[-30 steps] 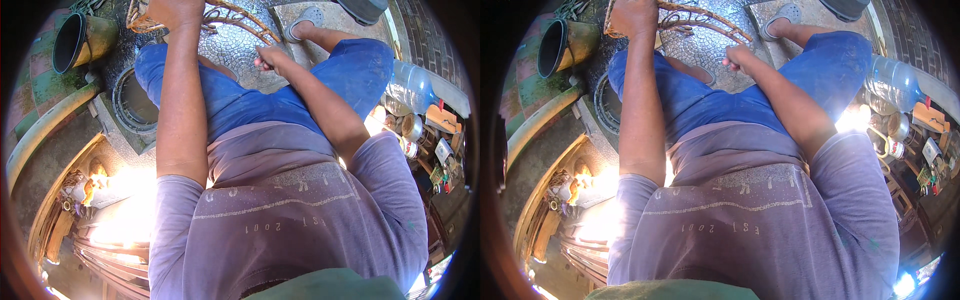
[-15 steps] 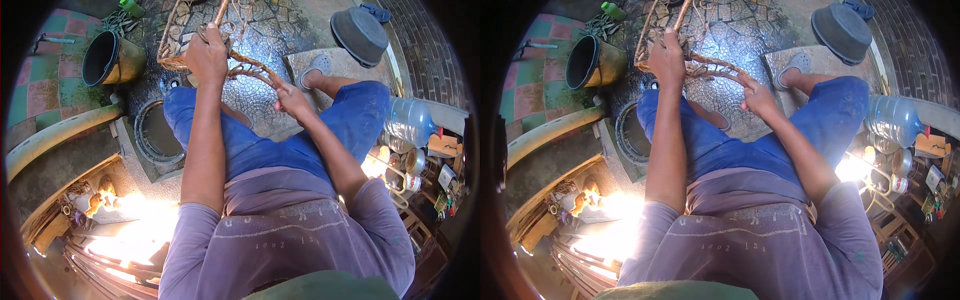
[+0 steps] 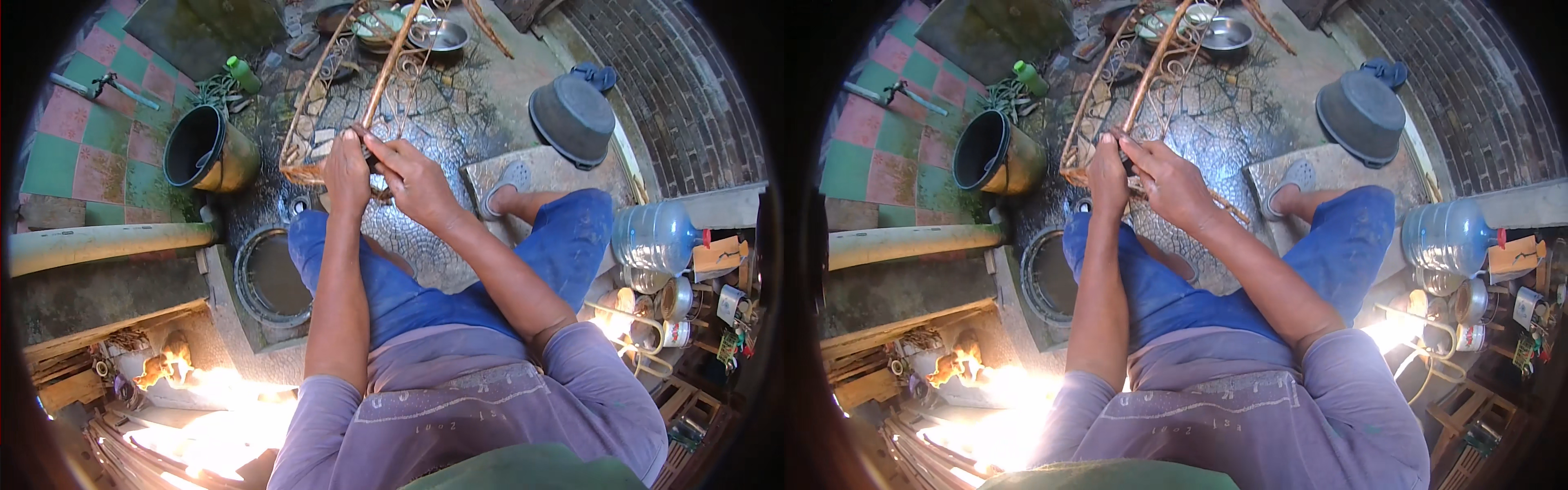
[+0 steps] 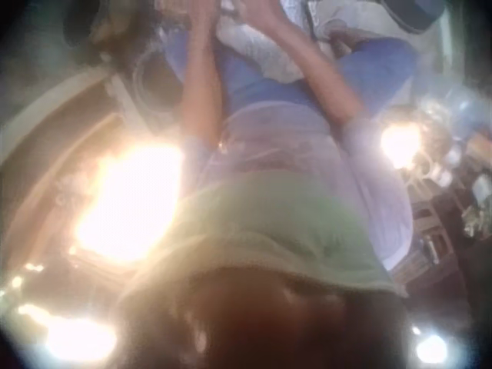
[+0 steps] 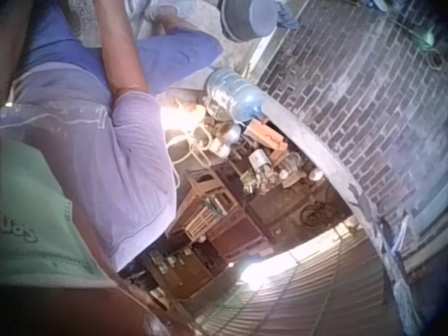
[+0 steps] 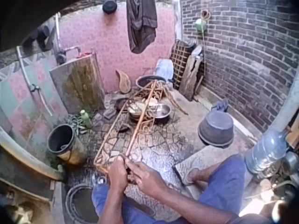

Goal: The person repairs a wicker basket by hand, threading thin vines or rattan pieces through the existing woven structure and tightening them.

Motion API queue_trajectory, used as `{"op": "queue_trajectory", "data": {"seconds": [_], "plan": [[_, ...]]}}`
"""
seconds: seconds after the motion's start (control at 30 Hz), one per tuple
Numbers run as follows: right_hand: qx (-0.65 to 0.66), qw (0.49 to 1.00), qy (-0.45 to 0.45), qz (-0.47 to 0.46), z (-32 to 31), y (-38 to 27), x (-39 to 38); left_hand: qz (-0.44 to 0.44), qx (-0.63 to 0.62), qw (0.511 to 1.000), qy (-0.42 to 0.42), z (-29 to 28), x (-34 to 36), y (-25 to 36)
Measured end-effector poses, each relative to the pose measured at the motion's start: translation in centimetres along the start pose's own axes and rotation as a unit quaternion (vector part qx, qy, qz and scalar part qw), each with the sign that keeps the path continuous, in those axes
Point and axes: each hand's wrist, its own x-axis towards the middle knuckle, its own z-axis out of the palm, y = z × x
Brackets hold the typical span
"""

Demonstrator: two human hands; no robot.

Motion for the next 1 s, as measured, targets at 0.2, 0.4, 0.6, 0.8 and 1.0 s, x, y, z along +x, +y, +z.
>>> {"op": "queue_trajectory", "data": {"seconds": [0.2,0.4,0.6,0.8,1.0], "plan": [[-0.052,0.996,-0.063,0.034,-0.1,0.6,1.0,-0.063,-0.041,0.997,-0.013,-0.2,0.2,0.8],[-0.109,0.992,-0.057,0.029,0.2,0.8,1.9,-0.026,-0.023,0.998,-0.045,0.1,-0.2,0.2],[-0.136,0.990,-0.021,-0.004,0.4,0.1,1.9,-0.018,-0.021,0.998,-0.050,0.0,-0.2,-0.1],[-0.078,0.996,0.050,-0.014,2.6,2.7,1.4,-0.098,-0.121,0.986,-0.056,0.3,-0.5,-0.7],[0.208,0.953,0.102,0.197,-3.7,11.1,-1.2,-0.057,0.000,0.998,0.004,0.8,1.5,-1.8]]}}
